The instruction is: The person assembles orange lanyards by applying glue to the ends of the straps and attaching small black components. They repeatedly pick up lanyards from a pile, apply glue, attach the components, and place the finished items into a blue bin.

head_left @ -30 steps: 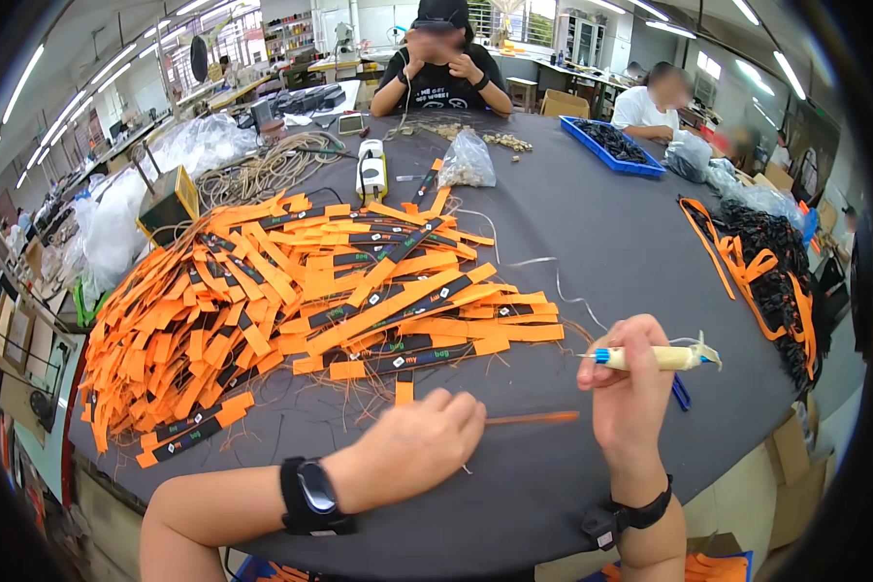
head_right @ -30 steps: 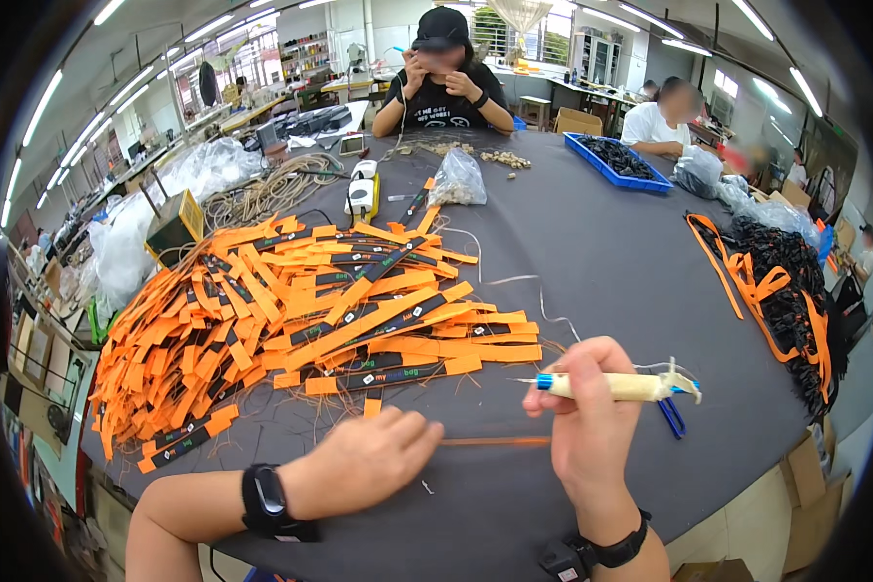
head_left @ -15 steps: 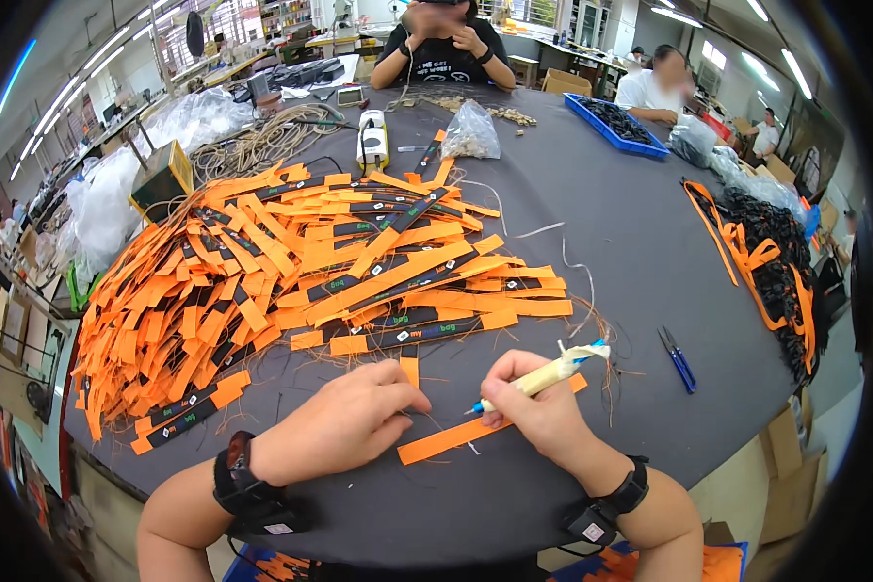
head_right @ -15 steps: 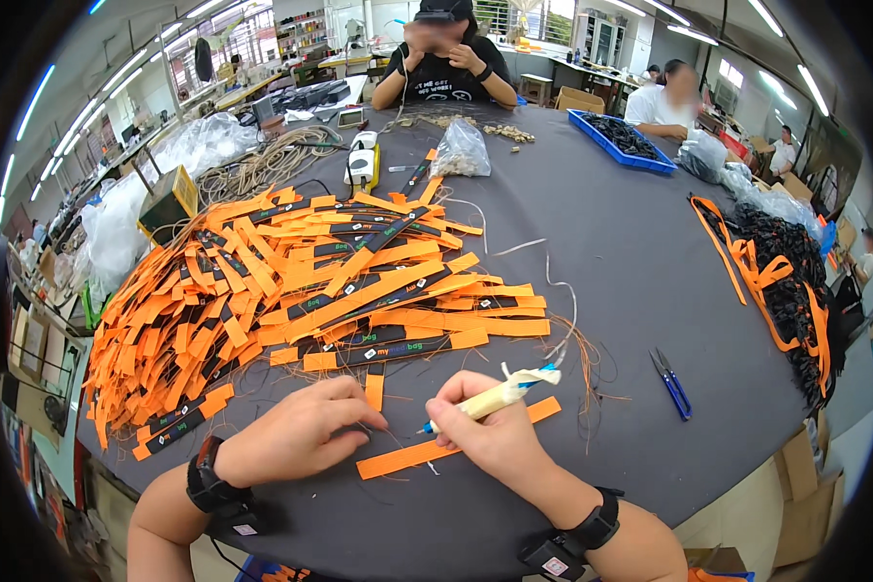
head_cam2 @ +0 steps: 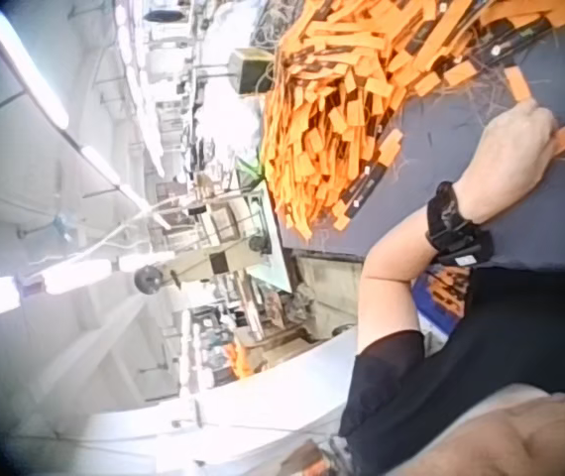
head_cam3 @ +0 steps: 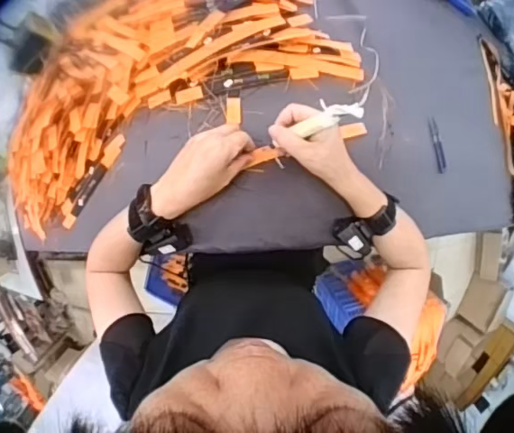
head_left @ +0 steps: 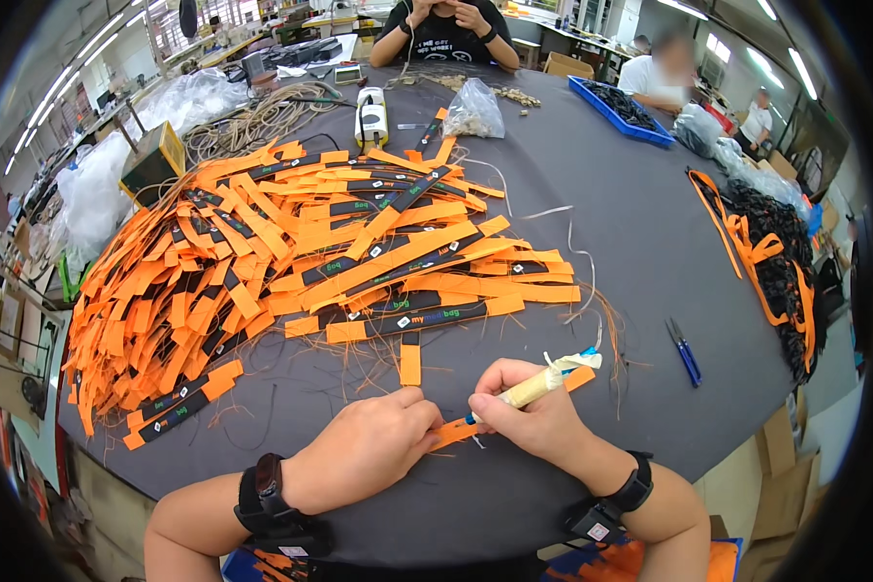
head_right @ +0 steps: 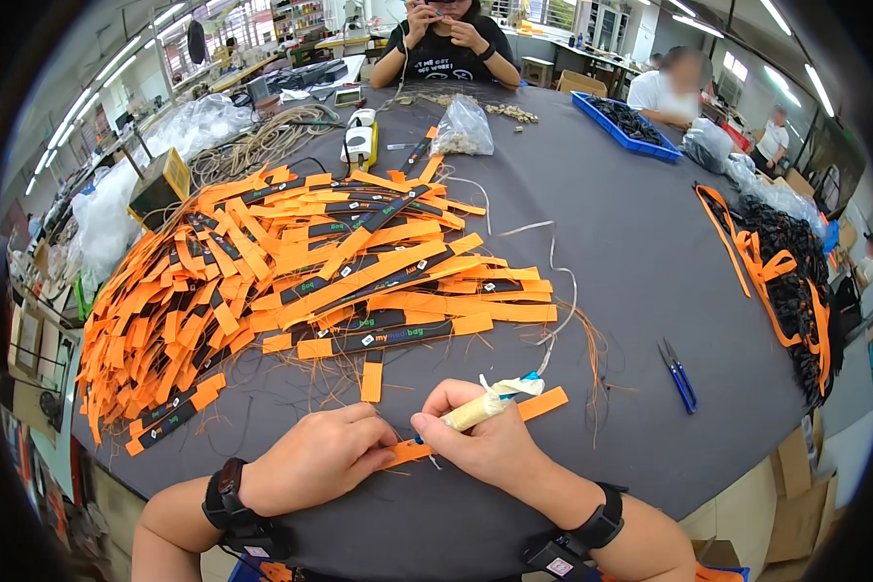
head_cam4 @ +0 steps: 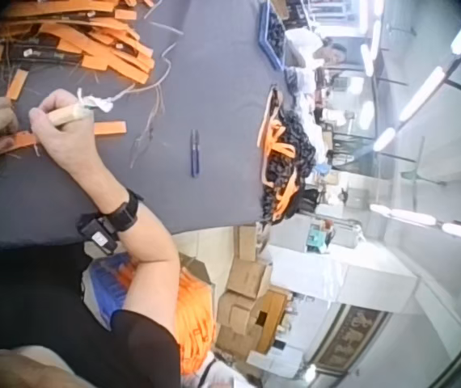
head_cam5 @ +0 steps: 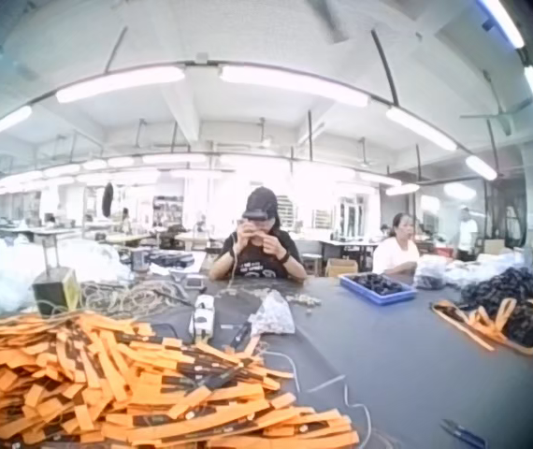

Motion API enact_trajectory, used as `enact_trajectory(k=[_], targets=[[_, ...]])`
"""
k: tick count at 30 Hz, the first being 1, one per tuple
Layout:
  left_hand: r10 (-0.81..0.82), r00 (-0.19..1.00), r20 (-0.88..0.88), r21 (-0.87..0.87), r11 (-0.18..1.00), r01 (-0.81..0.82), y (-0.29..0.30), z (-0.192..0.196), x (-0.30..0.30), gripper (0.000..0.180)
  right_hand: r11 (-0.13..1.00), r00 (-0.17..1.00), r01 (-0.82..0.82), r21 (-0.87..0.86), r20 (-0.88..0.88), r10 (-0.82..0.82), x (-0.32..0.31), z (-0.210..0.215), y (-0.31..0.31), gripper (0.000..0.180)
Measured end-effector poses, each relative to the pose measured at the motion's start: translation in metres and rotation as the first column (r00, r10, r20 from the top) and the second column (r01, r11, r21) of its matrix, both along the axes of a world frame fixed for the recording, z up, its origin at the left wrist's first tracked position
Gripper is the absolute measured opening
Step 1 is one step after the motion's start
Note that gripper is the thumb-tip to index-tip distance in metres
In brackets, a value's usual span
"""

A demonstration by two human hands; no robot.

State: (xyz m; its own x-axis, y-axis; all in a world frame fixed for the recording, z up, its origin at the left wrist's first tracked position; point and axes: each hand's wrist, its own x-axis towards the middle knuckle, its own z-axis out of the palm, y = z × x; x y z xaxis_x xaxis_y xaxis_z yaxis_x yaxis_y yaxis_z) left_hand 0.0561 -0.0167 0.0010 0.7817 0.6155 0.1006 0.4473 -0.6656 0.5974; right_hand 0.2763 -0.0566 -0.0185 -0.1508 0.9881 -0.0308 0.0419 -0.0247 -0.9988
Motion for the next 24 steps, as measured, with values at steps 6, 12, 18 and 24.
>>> enact_trajectory(k=[6, 12, 18, 24], targets=[[0.027, 0.999, 0.041, 0.041, 0.999, -0.029, -0.0003, -0.0025, 0.0003, 0.009, 0.999, 0.992, -0.021, 0.037, 0.126, 0.016, -0.0017, 0.0016, -0.0007, 0.016], [0.064, 0.991, 0.117, -0.039, 0.997, -0.06, 0.0006, -0.0015, 0.0024, 0.007, 0.998, 0.989, -0.033, 0.05, 0.148, 0.026, -0.0001, -0.0004, 0.0003, 0.017], [0.065, 0.991, 0.118, -0.073, 0.996, -0.056, 0.0017, -0.0031, 0.0024, 0.007, 0.998, 0.991, -0.039, 0.046, 0.129, 0.033, -0.001, -0.0002, 0.0005, 0.018], [0.072, 0.989, 0.127, -0.09, 0.994, -0.061, 0.0018, -0.003, 0.0031, 0.007, 0.997, 0.986, -0.041, 0.059, 0.166, 0.03, -0.0022, 0.0009, -0.0002, 0.018]])
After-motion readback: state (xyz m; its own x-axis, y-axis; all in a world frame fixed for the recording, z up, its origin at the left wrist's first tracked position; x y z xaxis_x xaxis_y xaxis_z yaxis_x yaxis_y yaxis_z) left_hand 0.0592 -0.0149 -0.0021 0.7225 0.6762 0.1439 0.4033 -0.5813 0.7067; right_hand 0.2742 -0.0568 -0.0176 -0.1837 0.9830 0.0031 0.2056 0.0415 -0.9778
